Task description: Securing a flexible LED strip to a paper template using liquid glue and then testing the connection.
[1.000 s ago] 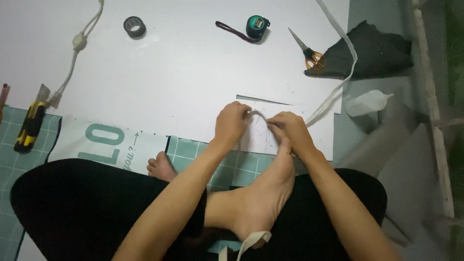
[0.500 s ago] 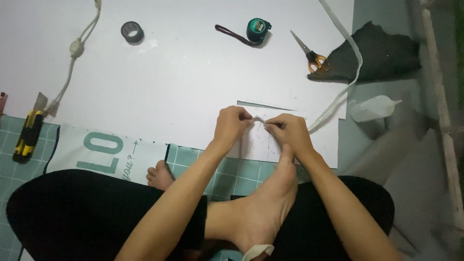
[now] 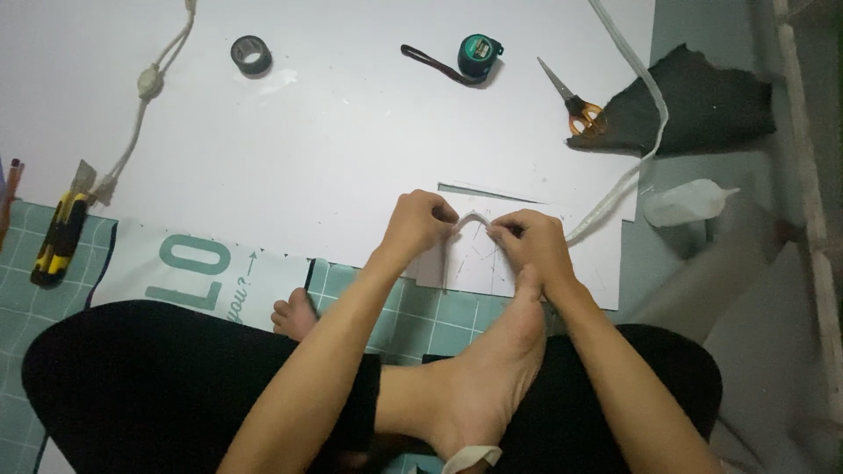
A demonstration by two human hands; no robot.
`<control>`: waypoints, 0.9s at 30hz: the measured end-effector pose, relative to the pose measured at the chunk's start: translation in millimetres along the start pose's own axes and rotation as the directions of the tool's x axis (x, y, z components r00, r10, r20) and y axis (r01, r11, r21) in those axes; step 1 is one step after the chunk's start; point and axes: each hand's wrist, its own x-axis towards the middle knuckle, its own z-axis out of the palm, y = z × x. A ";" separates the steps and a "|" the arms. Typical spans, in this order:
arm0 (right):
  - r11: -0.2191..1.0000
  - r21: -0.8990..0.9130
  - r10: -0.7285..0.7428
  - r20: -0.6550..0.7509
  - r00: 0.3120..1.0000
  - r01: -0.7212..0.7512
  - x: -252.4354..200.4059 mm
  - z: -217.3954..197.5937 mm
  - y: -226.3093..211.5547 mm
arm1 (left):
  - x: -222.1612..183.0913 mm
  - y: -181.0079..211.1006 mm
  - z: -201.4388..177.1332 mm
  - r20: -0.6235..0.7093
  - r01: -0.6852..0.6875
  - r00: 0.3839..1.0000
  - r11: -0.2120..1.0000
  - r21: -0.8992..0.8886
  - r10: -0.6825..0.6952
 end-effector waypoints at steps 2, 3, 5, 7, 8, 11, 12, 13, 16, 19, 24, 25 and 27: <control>1.000 -0.006 -0.006 0.001 1.000 0.006 2.4 2.5 4.7 | 3.7 -2.0 4.0 0.002 -0.009 1.000 1.000 0.023 0.009; 1.000 -0.013 -0.013 0.002 1.000 0.013 3.5 3.5 7.0 | 5.4 -2.9 6.2 0.004 -0.020 1.000 0.999 0.045 0.019; 0.999 -0.034 -0.018 0.008 1.000 0.019 1.8 1.8 2.9 | 6.4 -2.6 11.0 -0.001 -0.019 1.000 0.998 0.063 0.019; 0.998 -0.052 -0.029 0.012 1.000 0.029 1.9 2.6 -0.6 | 4.6 -0.3 10.5 -0.011 -0.022 1.000 0.996 0.085 0.023; 0.997 -0.069 -0.041 0.007 0.999 0.042 2.0 3.3 -0.4 | 2.4 2.2 10.0 -0.020 -0.023 0.999 0.997 0.075 0.025; 0.991 -0.089 -0.096 -0.010 0.995 0.095 1.2 5.4 5.5 | -2.3 1.5 9.1 -0.034 -0.038 0.999 0.998 0.048 0.040; 0.986 -0.092 -0.141 -0.019 0.990 0.138 1.0 6.5 8.1 | -3.6 -0.4 8.5 -0.042 -0.048 0.998 0.998 0.029 0.049; 0.986 -0.094 -0.142 -0.021 0.990 0.140 -0.2 6.4 9.5 | -3.5 -1.6 7.5 -0.044 -0.050 0.998 0.998 0.028 0.051; 0.994 -0.056 -0.101 -0.042 0.994 0.099 -2.7 7.5 15.2 | -5.4 -4.6 4.2 -0.016 -0.052 0.999 0.999 0.004 0.052; 0.996 -0.012 -0.092 -0.044 0.995 0.092 -3.1 5.9 21.7 | -11.8 -0.6 3.1 -0.024 -0.079 0.997 0.997 -0.009 0.079; 0.998 0.018 -0.063 -0.026 0.998 0.063 -3.7 -4.0 24.0 | -16.8 6.2 14.0 -0.169 -0.305 0.923 0.926 0.222 0.345; 0.998 0.019 -0.062 -0.028 0.998 0.063 -4.9 -3.6 24.4 | -18.9 7.9 16.6 -0.168 -0.306 0.923 0.926 0.223 0.346; 0.998 -0.010 -0.066 0.000 0.998 0.066 -5.8 -3.4 25.2 | -21.5 12.2 21.4 -0.124 -0.460 0.844 0.824 0.330 0.521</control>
